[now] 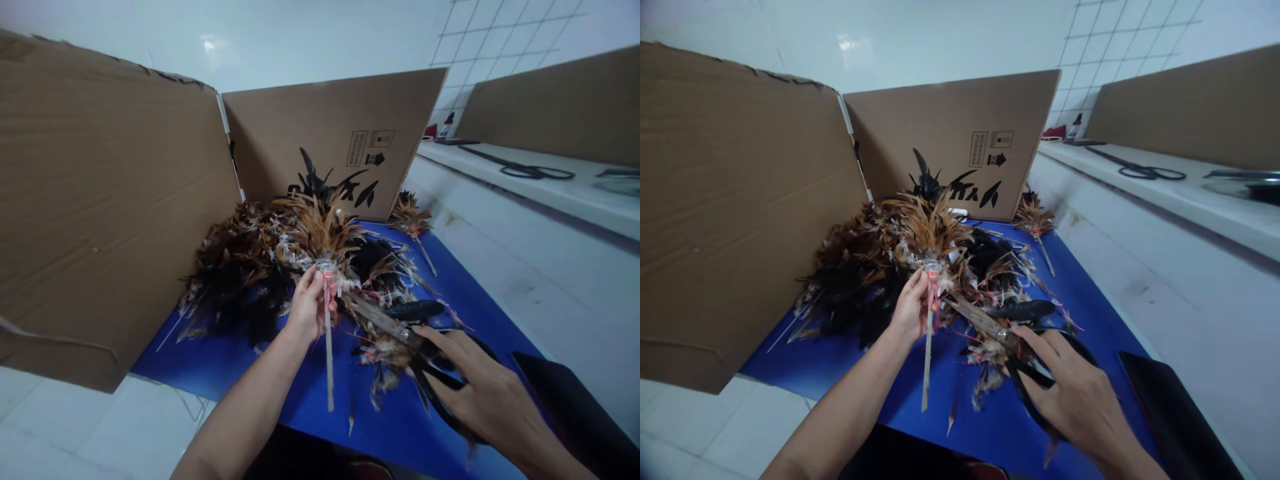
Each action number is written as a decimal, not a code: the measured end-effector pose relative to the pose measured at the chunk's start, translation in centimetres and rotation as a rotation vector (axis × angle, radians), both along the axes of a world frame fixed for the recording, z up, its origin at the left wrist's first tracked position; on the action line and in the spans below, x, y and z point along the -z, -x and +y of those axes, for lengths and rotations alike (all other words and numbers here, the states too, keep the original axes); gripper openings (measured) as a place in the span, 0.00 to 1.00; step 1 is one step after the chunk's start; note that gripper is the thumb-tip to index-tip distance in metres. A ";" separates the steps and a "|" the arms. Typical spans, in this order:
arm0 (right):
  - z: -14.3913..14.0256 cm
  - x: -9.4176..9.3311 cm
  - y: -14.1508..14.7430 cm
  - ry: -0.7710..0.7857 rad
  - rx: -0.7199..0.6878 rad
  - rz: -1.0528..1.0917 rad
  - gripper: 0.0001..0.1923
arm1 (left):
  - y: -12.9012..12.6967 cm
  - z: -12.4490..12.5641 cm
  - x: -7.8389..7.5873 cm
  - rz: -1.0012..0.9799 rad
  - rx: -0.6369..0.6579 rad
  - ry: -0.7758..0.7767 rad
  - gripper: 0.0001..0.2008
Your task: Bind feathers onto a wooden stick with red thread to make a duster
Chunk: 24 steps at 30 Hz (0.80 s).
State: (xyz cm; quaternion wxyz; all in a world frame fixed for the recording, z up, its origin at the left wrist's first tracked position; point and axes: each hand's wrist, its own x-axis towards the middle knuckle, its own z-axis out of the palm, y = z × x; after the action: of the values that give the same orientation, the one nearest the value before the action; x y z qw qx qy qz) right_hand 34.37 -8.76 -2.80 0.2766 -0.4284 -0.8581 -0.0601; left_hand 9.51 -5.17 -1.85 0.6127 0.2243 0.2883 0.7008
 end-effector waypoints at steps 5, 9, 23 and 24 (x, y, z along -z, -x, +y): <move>-0.1 0.1 0.3 -0.171 0.066 -0.081 0.21 | -0.1 -0.1 -0.2 -0.036 -0.013 0.051 0.17; 0.0 0.0 0.4 -0.278 0.101 -0.118 0.19 | -0.4 -0.1 -0.5 -0.092 -0.053 0.055 0.18; -0.1 -0.8 0.5 -0.258 0.068 -0.008 0.20 | -0.5 -0.2 -0.4 -0.014 -0.032 0.109 0.18; 0.0 -0.8 0.5 -0.241 0.076 0.010 0.20 | -0.5 -0.3 -0.5 -0.002 -0.026 0.108 0.18</move>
State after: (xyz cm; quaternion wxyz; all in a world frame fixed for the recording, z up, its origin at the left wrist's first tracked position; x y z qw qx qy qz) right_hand 33.88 -8.79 -1.97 0.3279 -0.4246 -0.8264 -0.1708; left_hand 10.03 -5.45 -1.39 0.6151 0.1864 0.3282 0.6923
